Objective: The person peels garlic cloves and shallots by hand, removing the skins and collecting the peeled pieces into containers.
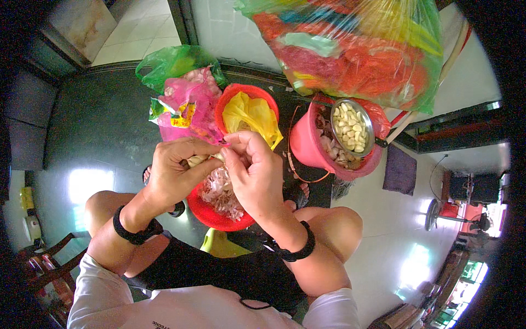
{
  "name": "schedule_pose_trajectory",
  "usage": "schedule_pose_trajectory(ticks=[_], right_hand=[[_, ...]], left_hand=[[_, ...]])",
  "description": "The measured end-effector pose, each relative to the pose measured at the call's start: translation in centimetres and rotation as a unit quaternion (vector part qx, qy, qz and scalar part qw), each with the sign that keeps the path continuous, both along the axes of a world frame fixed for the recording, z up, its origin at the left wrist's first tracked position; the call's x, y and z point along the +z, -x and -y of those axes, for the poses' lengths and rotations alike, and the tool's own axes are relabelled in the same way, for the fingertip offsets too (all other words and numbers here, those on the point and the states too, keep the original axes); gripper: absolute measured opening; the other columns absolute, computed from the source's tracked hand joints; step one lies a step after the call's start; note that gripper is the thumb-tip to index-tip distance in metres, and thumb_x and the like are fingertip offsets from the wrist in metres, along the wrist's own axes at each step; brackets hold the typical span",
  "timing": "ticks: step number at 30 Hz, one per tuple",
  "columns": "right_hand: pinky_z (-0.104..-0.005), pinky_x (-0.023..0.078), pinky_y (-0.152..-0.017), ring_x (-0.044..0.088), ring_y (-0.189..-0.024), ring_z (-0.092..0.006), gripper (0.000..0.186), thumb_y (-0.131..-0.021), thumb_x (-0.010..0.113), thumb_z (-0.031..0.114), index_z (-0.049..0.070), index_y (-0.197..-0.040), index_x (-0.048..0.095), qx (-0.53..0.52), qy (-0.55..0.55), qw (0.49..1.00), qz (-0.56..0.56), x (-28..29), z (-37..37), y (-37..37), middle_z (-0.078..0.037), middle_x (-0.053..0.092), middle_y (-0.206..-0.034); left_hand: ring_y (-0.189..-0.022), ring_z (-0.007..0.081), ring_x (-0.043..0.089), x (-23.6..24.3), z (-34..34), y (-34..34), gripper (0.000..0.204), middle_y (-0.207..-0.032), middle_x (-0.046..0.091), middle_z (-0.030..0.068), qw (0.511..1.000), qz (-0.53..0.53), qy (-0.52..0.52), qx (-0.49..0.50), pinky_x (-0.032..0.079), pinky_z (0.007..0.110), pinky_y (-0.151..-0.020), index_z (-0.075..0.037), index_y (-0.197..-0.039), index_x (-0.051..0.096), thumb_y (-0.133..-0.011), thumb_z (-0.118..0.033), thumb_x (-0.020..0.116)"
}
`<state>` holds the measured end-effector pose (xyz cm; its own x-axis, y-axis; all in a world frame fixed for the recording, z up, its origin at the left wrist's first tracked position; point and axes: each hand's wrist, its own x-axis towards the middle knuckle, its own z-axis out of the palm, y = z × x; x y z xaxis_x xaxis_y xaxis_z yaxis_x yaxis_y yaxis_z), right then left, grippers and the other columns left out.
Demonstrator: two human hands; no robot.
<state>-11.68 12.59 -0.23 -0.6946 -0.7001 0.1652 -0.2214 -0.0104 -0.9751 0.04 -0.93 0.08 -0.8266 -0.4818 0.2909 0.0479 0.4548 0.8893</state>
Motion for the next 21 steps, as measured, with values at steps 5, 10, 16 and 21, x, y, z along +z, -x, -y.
schedule_pose_trajectory(ticks=[5, 10, 16, 21], right_hand=[[-0.0197, 0.047, -0.061, 0.058, -0.068, -0.0018, 0.010, -0.104, 0.063, 0.004, -0.001, -0.111, 0.068, 0.059, -0.002, 0.986, 0.156, 1.5, -0.9, 0.7, 0.001, 0.067, -0.082], [-0.0220, 0.045, -0.058, 0.055, -0.061, -0.0060, 0.010, -0.100, 0.066, 0.003, 0.000, -0.107, 0.072, 0.064, 0.027, 0.997, 0.034, 0.7, -0.7, 0.9, -0.002, 0.068, -0.081], [-0.0271, 0.047, -0.056, 0.061, -0.060, -0.0129, 0.010, -0.091, 0.072, -0.002, 0.000, -0.101, 0.072, 0.031, 0.009, 0.984, -0.177, 1.2, -0.2, 0.8, -0.008, 0.067, -0.079], [-0.0356, 0.051, -0.056, 0.065, -0.061, -0.0263, 0.013, -0.082, 0.073, -0.004, 0.002, -0.093, 0.069, 0.053, -0.012, 0.958, -0.280, 1.1, -0.3, 1.3, -0.011, 0.066, -0.079]], left_hand=[[-0.077, 0.0121, 0.069, 0.0, 0.2, -0.5, 0.014, -0.088, 0.076, 0.0070, 0.986, 0.021, -0.168, 0.001, 0.055, 0.028, -0.070, 0.001, -0.101, 0.078, -0.088, -0.004, 0.082], [-0.077, 0.0035, 0.061, 0.4, 0.7, -0.5, 0.009, -0.084, 0.073, -0.0006, 0.948, 0.062, -0.312, 0.003, 0.052, 0.024, -0.067, 0.000, -0.098, 0.077, -0.092, -0.005, 0.081], [-0.075, 0.0040, 0.062, 0.7, 0.9, -0.8, 0.012, -0.082, 0.074, 0.0003, 0.952, 0.093, -0.291, 0.005, 0.053, 0.024, -0.067, 0.002, -0.097, 0.077, -0.090, -0.006, 0.082], [-0.074, 0.0077, 0.066, 1.4, 1.0, -0.8, 0.012, -0.081, 0.076, 0.0071, 0.980, 0.119, -0.156, 0.017, 0.055, 0.028, -0.068, 0.003, -0.093, 0.077, -0.086, -0.005, 0.080]])
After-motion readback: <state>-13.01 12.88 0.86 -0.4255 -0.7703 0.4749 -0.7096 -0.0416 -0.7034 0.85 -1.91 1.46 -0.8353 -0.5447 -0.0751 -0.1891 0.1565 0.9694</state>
